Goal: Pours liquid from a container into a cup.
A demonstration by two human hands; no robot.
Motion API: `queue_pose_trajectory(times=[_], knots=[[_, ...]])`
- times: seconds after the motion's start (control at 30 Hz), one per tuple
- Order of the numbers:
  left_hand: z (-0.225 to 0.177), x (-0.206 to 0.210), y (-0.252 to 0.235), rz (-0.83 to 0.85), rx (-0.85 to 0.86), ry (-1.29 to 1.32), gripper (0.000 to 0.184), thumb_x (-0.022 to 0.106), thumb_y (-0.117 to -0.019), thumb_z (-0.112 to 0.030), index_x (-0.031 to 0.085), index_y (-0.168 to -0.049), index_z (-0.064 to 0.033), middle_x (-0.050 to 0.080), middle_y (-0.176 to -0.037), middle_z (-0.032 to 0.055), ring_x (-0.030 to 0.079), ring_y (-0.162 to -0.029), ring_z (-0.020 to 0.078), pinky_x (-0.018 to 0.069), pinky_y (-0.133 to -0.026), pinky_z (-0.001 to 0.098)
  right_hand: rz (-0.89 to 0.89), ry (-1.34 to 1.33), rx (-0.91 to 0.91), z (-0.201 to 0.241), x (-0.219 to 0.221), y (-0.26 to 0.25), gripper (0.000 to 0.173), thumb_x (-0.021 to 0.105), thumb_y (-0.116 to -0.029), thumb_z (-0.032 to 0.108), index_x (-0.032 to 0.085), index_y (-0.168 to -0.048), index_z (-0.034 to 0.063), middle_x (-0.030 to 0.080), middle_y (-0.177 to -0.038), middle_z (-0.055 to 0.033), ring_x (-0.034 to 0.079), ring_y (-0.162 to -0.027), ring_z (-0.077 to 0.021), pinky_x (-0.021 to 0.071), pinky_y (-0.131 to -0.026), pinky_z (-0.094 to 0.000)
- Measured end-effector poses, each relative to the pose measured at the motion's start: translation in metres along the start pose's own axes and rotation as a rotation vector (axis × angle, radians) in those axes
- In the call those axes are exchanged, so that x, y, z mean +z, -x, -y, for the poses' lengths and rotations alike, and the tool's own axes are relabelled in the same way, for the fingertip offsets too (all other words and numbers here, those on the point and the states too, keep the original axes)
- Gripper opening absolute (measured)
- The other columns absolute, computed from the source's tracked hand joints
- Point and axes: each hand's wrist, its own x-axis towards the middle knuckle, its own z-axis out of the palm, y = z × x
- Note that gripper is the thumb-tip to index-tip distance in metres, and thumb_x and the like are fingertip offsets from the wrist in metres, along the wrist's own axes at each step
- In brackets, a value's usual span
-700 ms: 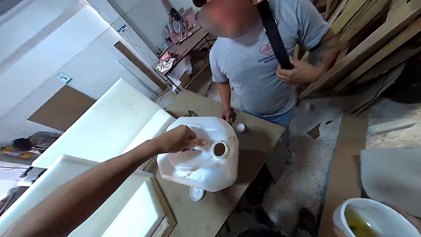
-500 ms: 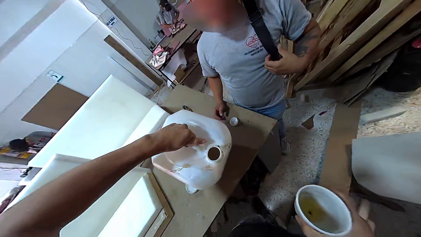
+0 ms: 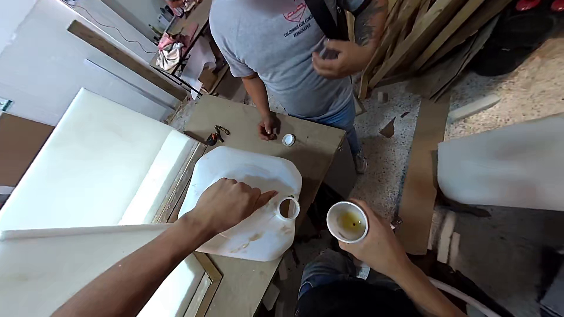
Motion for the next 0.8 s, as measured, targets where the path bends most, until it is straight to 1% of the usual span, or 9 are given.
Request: queue_pose_trajectory(times=[0.1, 0.17, 0.27, 0.3, 0.37, 0.47, 0.63, 0.7, 0.8], knots=[[-0.015, -0.003, -0.002, 0.001, -0.009, 0.005, 0.062, 0.036, -0.1080, -0.052, 0.056, -0.063, -0.0153, 0.048, -0.051, 0.0001, 0.055, -0.047, 0.0190, 0.0419, -0.042, 0.0376, -0.104, 0.027, 0.044, 0.006, 0.000, 0.014, 0.098, 0.092, -0.0540, 0.047, 0.055, -0.140, 0.0179, 0.070, -0.120, 0.0001, 0.068, -0.109, -0.0116, 0.0591, -0.094, -0.0405], [-0.028, -0.010, -0.007, 0.078, -0.044, 0.043, 0.064, 0.033, -0.1075, -0.056, 0.061, -0.067, -0.0147, 0.053, -0.056, 0.0023, 0.060, -0.053, 0.0221, 0.0474, -0.046, 0.0421, -0.150, 0.057, 0.065, 0.004, 0.001, 0.027, 0.099, 0.093, -0.0538, 0.045, 0.055, -0.142, 0.0211, 0.069, -0.124, 0.0002, 0.068, -0.110, -0.0139, 0.0589, -0.095, -0.0441], [-0.040, -0.029, -0.019, 0.321, 0.006, 0.092, 0.066, 0.025, -0.1048, -0.065, 0.067, -0.085, -0.0180, 0.061, -0.067, 0.0013, 0.066, -0.067, 0.0219, 0.0526, -0.058, 0.0445, -0.249, 0.100, 0.074, -0.008, 0.003, 0.047, 0.097, 0.092, -0.0548, 0.049, 0.055, -0.142, 0.0245, 0.068, -0.125, 0.0025, 0.067, -0.112, -0.0130, 0.0589, -0.095, -0.0439], [-0.041, -0.033, -0.021, 0.375, 0.062, 0.103, 0.063, 0.024, -0.1054, -0.064, 0.067, -0.092, -0.0196, 0.063, -0.073, 0.0001, 0.067, -0.071, 0.0204, 0.0536, -0.062, 0.0441, -0.275, 0.113, 0.082, -0.010, 0.004, 0.055, 0.096, 0.091, -0.0565, 0.050, 0.055, -0.141, 0.0246, 0.068, -0.125, 0.0031, 0.067, -0.112, -0.0124, 0.0587, -0.096, -0.0433], [-0.042, -0.032, -0.027, 0.370, 0.197, 0.095, 0.053, 0.029, -0.1078, -0.056, 0.068, -0.099, -0.0210, 0.065, -0.079, -0.0016, 0.068, -0.074, 0.0184, 0.0555, -0.063, 0.0429, -0.309, 0.136, 0.104, -0.012, 0.005, 0.065, 0.092, 0.092, -0.0583, 0.046, 0.056, -0.140, 0.0221, 0.067, -0.125, 0.0012, 0.066, -0.114, -0.0148, 0.0580, -0.097, -0.0444], [-0.053, -0.026, -0.034, 0.337, 0.295, 0.033, 0.046, 0.036, -0.1063, -0.055, 0.068, -0.097, -0.0226, 0.065, -0.078, -0.0040, 0.067, -0.072, 0.0162, 0.0560, -0.060, 0.0411, -0.311, 0.134, 0.150, -0.013, 0.019, 0.073, 0.091, 0.097, -0.0585, 0.036, 0.058, -0.138, 0.0170, 0.066, -0.127, -0.0061, 0.065, -0.116, -0.0238, 0.0564, -0.097, -0.0498], [-0.104, -0.036, -0.057, 0.494, 0.249, -0.104, 0.049, 0.041, -0.1048, -0.057, 0.069, -0.112, -0.0175, 0.070, -0.094, 0.0032, 0.071, -0.088, 0.0235, 0.0583, -0.075, 0.0464, -0.344, 0.070, 0.173, -0.037, 0.043, 0.063, 0.092, 0.098, -0.0589, 0.032, 0.057, -0.140, 0.0185, 0.064, -0.131, -0.0062, 0.062, -0.122, -0.0242, 0.0548, -0.100, -0.0501], [-0.124, -0.039, -0.066, 0.553, 0.229, -0.135, 0.049, 0.040, -0.1065, -0.055, 0.068, -0.112, -0.0150, 0.070, -0.097, 0.0060, 0.071, -0.091, 0.0257, 0.0577, -0.077, 0.0467, -0.396, -0.005, 0.159, -0.054, 0.049, 0.059, 0.090, 0.097, -0.0601, 0.031, 0.057, -0.140, 0.0168, 0.064, -0.132, -0.0076, 0.062, -0.122, -0.0251, 0.0536, -0.101, -0.0513], [-0.150, -0.036, -0.078, 0.598, 0.240, -0.196, 0.048, 0.038, -0.1080, -0.051, 0.067, -0.107, -0.0132, 0.068, -0.094, 0.0067, 0.070, -0.088, 0.0260, 0.0575, -0.074, 0.0450, -0.467, -0.045, 0.109, -0.076, 0.058, 0.054, 0.081, 0.092, -0.0669, 0.037, 0.059, -0.138, 0.0164, 0.064, -0.132, -0.0072, 0.060, -0.124, -0.0248, 0.0527, -0.103, -0.0507]])
